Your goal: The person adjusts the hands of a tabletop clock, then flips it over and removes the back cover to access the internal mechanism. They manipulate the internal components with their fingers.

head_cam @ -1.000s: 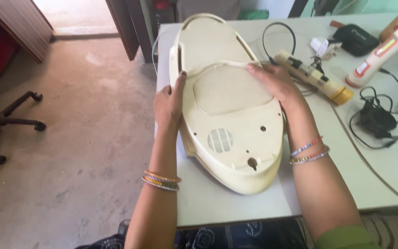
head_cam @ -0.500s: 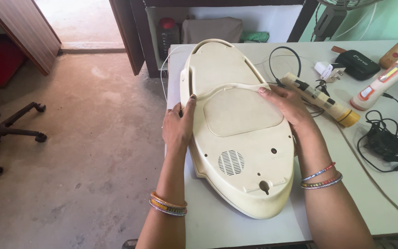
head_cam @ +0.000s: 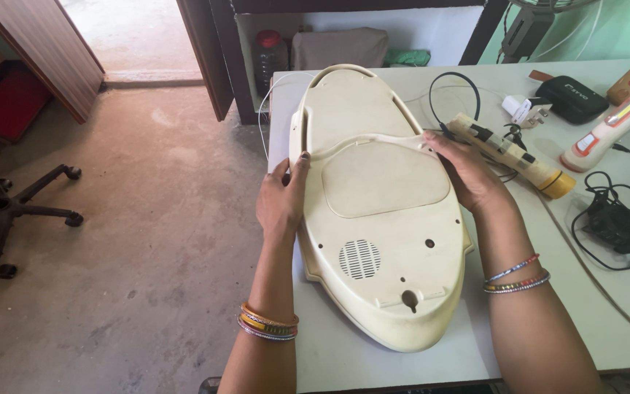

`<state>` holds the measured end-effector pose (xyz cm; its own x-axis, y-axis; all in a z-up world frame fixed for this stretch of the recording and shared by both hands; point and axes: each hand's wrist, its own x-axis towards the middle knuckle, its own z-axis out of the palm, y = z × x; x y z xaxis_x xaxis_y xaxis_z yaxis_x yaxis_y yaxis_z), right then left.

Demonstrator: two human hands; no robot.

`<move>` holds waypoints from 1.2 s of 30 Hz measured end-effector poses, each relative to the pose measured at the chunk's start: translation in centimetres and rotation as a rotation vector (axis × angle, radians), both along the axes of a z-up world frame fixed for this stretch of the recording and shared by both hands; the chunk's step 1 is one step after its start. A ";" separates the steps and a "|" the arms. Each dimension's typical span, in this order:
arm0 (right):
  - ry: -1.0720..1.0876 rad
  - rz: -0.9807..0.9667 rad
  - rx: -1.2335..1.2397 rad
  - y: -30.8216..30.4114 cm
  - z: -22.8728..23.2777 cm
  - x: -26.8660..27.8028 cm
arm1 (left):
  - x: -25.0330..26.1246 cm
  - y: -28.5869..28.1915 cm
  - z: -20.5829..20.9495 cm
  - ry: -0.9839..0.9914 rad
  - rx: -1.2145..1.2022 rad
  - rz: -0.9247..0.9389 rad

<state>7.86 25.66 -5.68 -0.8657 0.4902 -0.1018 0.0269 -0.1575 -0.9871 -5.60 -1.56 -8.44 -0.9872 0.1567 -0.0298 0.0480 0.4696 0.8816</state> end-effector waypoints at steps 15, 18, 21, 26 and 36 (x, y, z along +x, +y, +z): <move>0.369 0.324 -0.300 -4.2 2.3 0.5 | -2.6 -1.1 -2.3 -0.257 0.701 -0.038; 0.446 0.274 -0.229 -5.2 2.2 0.2 | -3.6 -1.9 -3.1 -0.236 0.939 -0.176; 0.536 0.266 -0.194 -5.7 1.7 0.0 | -4.4 -2.5 -3.8 -0.280 0.910 -0.198; 0.454 0.265 -0.167 -7.2 1.4 -1.0 | -3.8 -5.6 -3.1 -0.277 0.939 -0.281; 0.418 0.398 -0.301 -6.9 -1.9 -2.2 | -1.9 -7.8 -2.4 -0.267 0.758 -0.072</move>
